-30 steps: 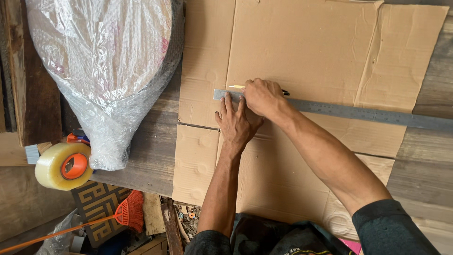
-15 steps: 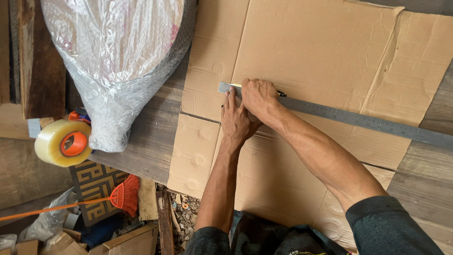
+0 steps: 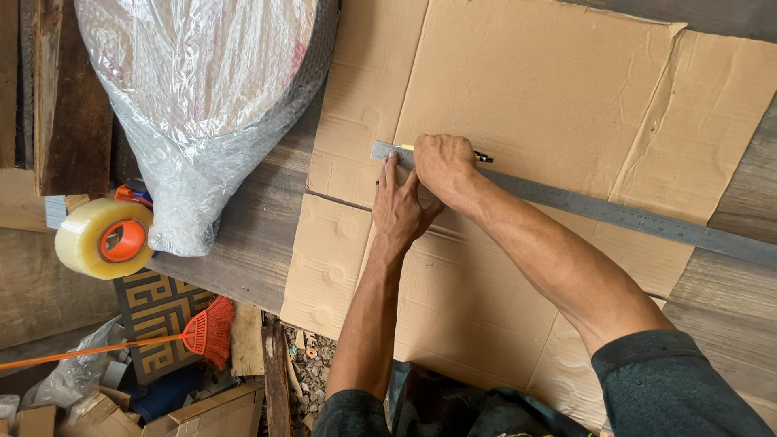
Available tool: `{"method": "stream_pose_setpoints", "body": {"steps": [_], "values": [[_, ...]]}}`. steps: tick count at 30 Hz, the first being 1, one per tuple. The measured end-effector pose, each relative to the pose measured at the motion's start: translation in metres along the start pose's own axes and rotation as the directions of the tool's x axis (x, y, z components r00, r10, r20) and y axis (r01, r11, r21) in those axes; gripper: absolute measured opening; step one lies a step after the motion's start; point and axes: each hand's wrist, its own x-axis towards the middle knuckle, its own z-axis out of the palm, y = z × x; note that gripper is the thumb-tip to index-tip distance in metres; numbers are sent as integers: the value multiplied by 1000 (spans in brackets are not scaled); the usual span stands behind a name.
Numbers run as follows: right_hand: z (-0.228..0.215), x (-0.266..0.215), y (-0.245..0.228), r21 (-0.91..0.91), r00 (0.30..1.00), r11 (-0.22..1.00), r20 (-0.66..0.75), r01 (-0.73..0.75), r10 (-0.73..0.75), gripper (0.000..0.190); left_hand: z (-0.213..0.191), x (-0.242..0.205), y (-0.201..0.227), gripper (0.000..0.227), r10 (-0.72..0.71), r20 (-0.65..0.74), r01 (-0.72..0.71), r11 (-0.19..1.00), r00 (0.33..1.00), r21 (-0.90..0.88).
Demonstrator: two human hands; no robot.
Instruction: The person uses a metal ruler and a utility knife to cut a large sheet of cardboard into smaller rectangular pieces. They repeatedly align the ruler and score the cardboard along straight lines to create clean cuts.
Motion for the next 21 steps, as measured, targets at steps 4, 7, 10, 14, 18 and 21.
{"method": "stream_pose_setpoints", "body": {"steps": [4,7,10,14,18,21], "values": [[-18,-6,5,76,996,997,90,-18,11,22,-5,-2,4,85,6,-3,-6,1000,1000,28],[-24,-10,9,29,997,1000,76,3,-6,21,-7,-2,4,86,9,-1,-9,999,1000,43],[-27,-16,19,39,992,999,123,-23,18,24,-8,-3,6,85,14,-9,-14,999,1000,40],[-31,-28,27,-6,994,1000,109,-7,7,23,-12,-5,8,80,28,-20,-27,999,999,47],[-34,-37,34,-32,996,999,94,9,-6,23,-11,-3,8,79,43,-38,-40,997,998,72],[-30,-40,38,-31,994,1000,110,-5,9,23,-15,-5,11,79,48,-54,-43,996,997,79]]}}
